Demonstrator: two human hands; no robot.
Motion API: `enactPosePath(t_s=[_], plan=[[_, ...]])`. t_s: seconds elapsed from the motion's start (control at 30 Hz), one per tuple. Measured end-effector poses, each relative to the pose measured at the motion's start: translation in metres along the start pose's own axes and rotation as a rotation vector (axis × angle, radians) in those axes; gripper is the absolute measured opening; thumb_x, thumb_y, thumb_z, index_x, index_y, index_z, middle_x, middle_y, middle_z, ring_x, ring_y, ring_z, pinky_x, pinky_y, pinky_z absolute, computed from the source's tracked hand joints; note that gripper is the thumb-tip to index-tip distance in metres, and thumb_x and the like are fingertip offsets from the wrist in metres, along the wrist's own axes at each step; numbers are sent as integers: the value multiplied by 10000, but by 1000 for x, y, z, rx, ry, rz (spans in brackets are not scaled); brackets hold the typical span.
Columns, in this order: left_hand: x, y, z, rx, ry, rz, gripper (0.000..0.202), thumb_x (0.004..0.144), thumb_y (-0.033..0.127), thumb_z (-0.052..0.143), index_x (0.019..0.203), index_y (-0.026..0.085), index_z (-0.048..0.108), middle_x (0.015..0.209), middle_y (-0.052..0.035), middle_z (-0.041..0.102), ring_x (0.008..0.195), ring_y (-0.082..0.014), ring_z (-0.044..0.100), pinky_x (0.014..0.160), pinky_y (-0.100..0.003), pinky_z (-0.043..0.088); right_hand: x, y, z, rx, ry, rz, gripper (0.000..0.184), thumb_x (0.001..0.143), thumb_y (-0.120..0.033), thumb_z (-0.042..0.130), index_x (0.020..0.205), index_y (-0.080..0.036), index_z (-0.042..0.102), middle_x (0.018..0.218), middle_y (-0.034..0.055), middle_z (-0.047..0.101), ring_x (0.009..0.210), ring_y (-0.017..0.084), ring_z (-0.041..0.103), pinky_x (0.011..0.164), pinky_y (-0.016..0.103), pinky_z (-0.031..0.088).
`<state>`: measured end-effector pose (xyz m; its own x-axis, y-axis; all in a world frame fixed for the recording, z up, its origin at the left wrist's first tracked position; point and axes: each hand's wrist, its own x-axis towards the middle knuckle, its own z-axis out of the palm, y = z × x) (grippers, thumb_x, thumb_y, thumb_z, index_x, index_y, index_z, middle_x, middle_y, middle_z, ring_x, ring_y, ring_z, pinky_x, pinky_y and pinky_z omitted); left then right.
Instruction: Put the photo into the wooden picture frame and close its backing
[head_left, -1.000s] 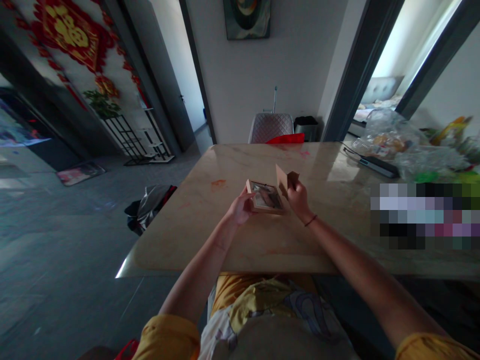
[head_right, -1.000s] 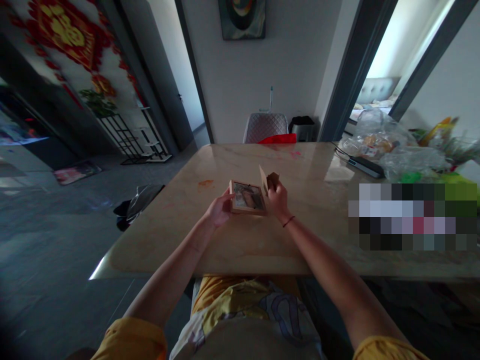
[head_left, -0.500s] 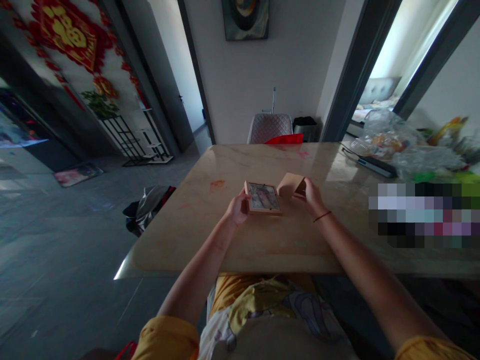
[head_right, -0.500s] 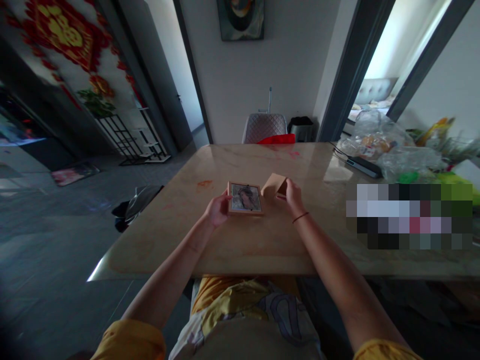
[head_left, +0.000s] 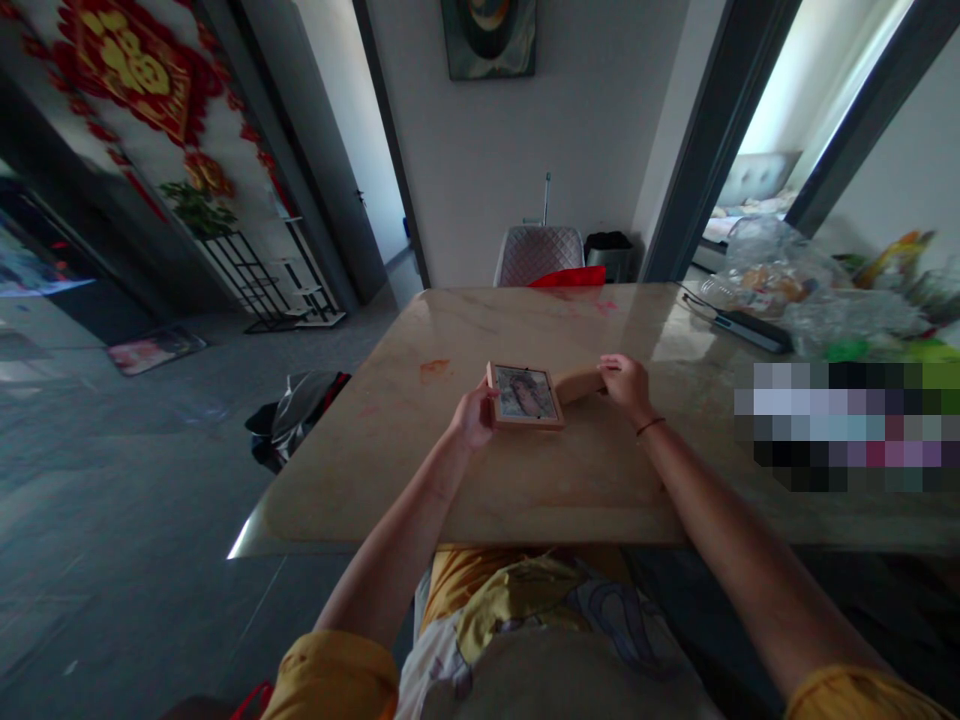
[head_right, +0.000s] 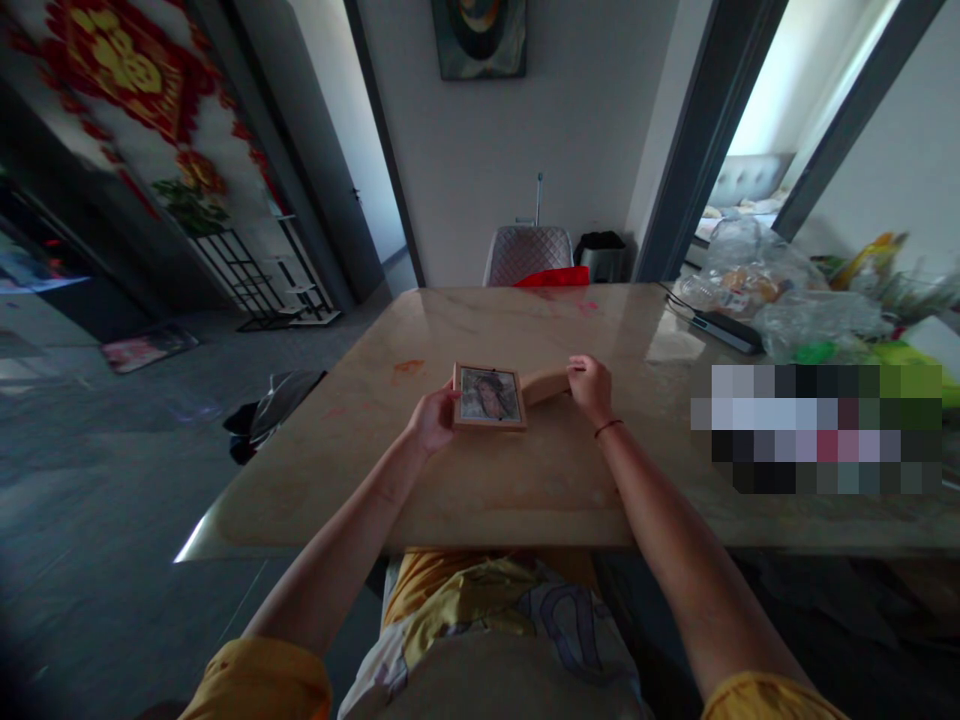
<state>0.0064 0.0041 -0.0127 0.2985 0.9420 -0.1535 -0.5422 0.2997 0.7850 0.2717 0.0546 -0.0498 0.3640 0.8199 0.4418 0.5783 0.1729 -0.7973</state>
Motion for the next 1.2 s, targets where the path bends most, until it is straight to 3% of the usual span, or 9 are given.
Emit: enactPosePath(t_s=[0.17,0.33,0.47,0.57,0.7,0.8,0.93,1.03,1.2], plan=[[0,0,1,-22,35,-8,689,585,76,502,1261,209,493,788,-12,689,634,-164,649,627,-283,523,2,4,-3,-176,25,-142,276,782,-191,438,910,-120,672,954,173,697,879,249,634,822,389,460],[-1,1,2,-21,22,-6,699,572,77,502,1257,218,498,794,-11,684,652,-173,646,623,-290,523,3,11,-11,-377,25,-142,382,780,-128,343,1005,-108,650,983,182,663,859,252,602,768,381,441],[-2,1,2,-2,-4,23,707,568,85,513,1263,213,501,829,-16,688,691,-177,648,638,-286,520,1,12,-15,-453,-51,-123,337,776,-150,378,983,-104,640,950,178,641,831,240,579,750,366,432],[-2,1,2,31,-11,48,718,580,96,518,1287,217,487,856,-16,697,713,-178,651,647,-279,518,-3,2,-14,-432,-64,-162,274,797,-225,436,945,-110,636,961,190,630,897,266,565,830,414,416],[-3,1,2,61,-18,109,735,611,116,533,1333,230,455,938,-17,706,771,-181,657,688,-280,521,-19,-27,2,-33,-58,-202,271,804,-354,490,945,-168,626,1039,158,629,1019,259,544,950,422,373],[-4,1,6,91,11,176,690,684,176,592,1353,243,440,1010,-24,701,859,-191,658,746,-285,518,-40,-52,25,361,-114,30,296,803,-456,483,930,-219,606,1036,98,646,1029,232,553,942,397,398],[-4,2,13,147,29,335,719,740,267,667,1399,266,379,1181,-34,647,1043,-211,612,858,-296,491,-66,-76,48,706,-319,323,293,777,-522,507,822,-244,591,973,47,666,1044,216,569,844,330,462],[-5,1,17,249,23,437,760,757,273,671,1431,291,319,1275,-30,592,1121,-217,567,881,-294,480,-73,-84,52,938,-455,433,378,799,-590,453,804,-240,595,928,45,677,950,211,621,762,311,492],[-15,-6,20,563,28,474,739,728,211,685,1400,297,388,1213,-30,628,1075,-225,579,872,-295,467,-67,-83,48,1062,-504,626,416,814,-620,402,866,-255,595,988,38,668,887,206,635,804,360,489]])
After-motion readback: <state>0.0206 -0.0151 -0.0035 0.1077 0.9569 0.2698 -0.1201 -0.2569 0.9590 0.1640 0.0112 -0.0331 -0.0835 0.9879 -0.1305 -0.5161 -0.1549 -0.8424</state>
